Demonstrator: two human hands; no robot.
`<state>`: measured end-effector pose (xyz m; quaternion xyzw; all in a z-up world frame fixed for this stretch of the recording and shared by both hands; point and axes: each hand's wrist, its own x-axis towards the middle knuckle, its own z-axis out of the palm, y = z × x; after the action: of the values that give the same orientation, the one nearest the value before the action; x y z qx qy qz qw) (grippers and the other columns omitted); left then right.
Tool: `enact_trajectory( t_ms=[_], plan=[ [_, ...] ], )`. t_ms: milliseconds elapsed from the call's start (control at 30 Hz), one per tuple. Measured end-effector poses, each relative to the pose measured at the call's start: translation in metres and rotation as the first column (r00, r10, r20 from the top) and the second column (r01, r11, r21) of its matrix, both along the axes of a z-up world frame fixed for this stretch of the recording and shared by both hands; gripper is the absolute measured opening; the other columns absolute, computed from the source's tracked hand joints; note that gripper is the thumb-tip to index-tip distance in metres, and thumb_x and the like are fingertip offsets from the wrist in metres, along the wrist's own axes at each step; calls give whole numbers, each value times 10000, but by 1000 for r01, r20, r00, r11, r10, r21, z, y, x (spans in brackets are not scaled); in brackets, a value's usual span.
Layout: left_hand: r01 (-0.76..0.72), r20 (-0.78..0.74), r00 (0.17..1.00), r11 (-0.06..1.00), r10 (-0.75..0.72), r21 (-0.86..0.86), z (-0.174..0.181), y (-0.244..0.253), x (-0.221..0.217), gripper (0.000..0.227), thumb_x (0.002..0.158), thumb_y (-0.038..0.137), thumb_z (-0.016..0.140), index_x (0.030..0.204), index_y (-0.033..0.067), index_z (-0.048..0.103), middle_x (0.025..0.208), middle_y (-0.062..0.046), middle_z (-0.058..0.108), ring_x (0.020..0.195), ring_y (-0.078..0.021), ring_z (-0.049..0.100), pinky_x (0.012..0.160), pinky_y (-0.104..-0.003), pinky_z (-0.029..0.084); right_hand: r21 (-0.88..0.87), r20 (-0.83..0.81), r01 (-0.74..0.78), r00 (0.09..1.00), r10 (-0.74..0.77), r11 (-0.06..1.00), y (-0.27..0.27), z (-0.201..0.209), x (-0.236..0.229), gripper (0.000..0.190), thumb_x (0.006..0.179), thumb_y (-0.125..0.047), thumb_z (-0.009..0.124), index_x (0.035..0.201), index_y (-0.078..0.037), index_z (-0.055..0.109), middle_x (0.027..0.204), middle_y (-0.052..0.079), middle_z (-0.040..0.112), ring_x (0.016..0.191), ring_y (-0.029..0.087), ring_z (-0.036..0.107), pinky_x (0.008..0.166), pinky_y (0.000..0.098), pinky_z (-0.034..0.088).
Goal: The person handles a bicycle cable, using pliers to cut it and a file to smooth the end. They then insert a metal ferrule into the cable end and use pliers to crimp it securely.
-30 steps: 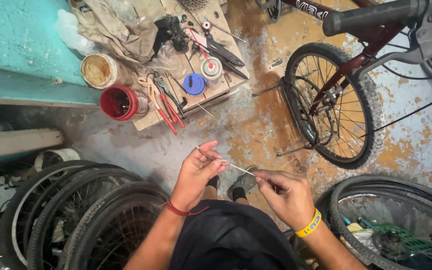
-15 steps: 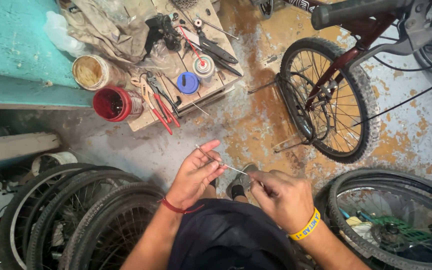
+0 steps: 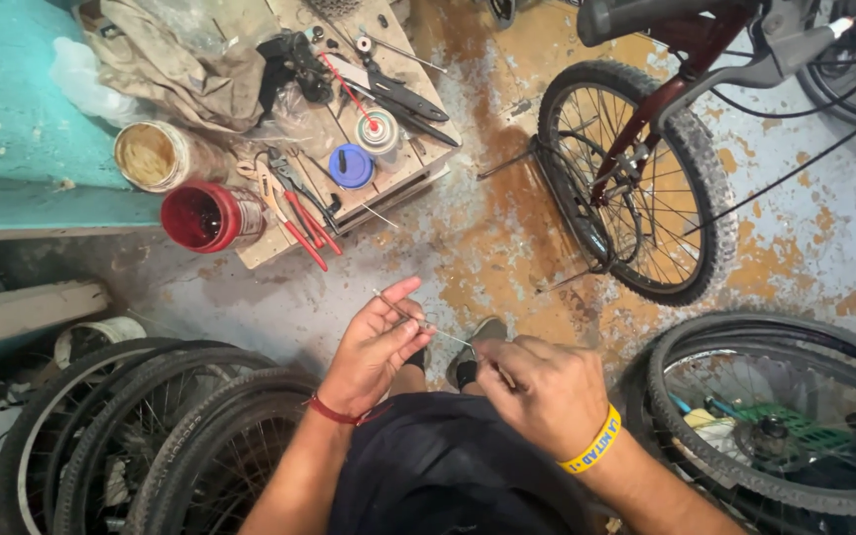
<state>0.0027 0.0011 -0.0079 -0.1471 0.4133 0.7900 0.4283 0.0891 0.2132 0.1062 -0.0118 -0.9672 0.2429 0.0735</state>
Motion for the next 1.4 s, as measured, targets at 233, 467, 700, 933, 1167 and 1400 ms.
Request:
enact_trajectory(
  t_ms=[233, 467, 700, 933, 1167, 1400],
  plan=[
    [17, 0, 1000, 1000, -17, -5, -1, 3, 1, 608, 933, -12, 686, 1511, 9, 496, 1047, -56, 671, 955, -202, 730, 882, -304, 617, -12, 39, -8, 999, 9, 1000, 1, -8, 2, 101, 862, -232, 710, 944, -244, 769, 697, -37, 698, 579, 214, 677, 456, 400, 469],
    [36, -19, 999, 998, -37, -45, 2, 6, -1, 602, 936, -16, 685, 1509, 15, 506, 1047, -53, 656, 952, -212, 730, 881, -311, 620, 40, 39, -38, 999, 36, 999, 2, -9, 0, 78, 875, -251, 705, 927, -240, 762, 705, -44, 701, 548, 215, 663, 408, 394, 446],
    [81, -165, 981, 990, -99, -115, -2, 4, -2, 629, 923, 2, 703, 1516, -8, 494, 1058, -53, 656, 937, -175, 694, 900, -349, 632, 24, 49, -62, 997, 61, 998, 7, -16, -6, 90, 849, -217, 694, 914, -241, 751, 671, -38, 690, 482, 252, 629, 395, 410, 448],
    [42, -50, 998, 998, -44, -45, -3, 4, 1, 611, 930, -22, 690, 1511, 8, 503, 1048, -54, 668, 933, -207, 729, 877, -321, 623, -40, 42, -32, 999, 34, 999, 2, -3, -10, 78, 899, -248, 710, 961, -242, 758, 752, -60, 712, 584, 195, 687, 464, 365, 488],
    [-4, 2, 1000, 998, 4, 65, 3, 9, -1, 604, 934, -24, 679, 1507, -18, 486, 1051, -96, 679, 963, -215, 719, 858, -297, 611, 37, 1, -38, 999, 38, 999, -4, 6, -15, 68, 876, -269, 737, 818, -256, 704, 614, -55, 640, 506, 225, 642, 421, 377, 434],
    [-23, 46, 999, 989, 16, 148, 3, 10, 0, 626, 953, -39, 651, 1541, -35, 440, 1051, -92, 655, 945, -196, 709, 843, -270, 604, 34, -43, -47, 998, 48, 998, -5, 22, -24, 201, 835, -208, 732, 674, -232, 613, 575, -48, 589, 450, 228, 579, 411, 367, 423]
  ],
)
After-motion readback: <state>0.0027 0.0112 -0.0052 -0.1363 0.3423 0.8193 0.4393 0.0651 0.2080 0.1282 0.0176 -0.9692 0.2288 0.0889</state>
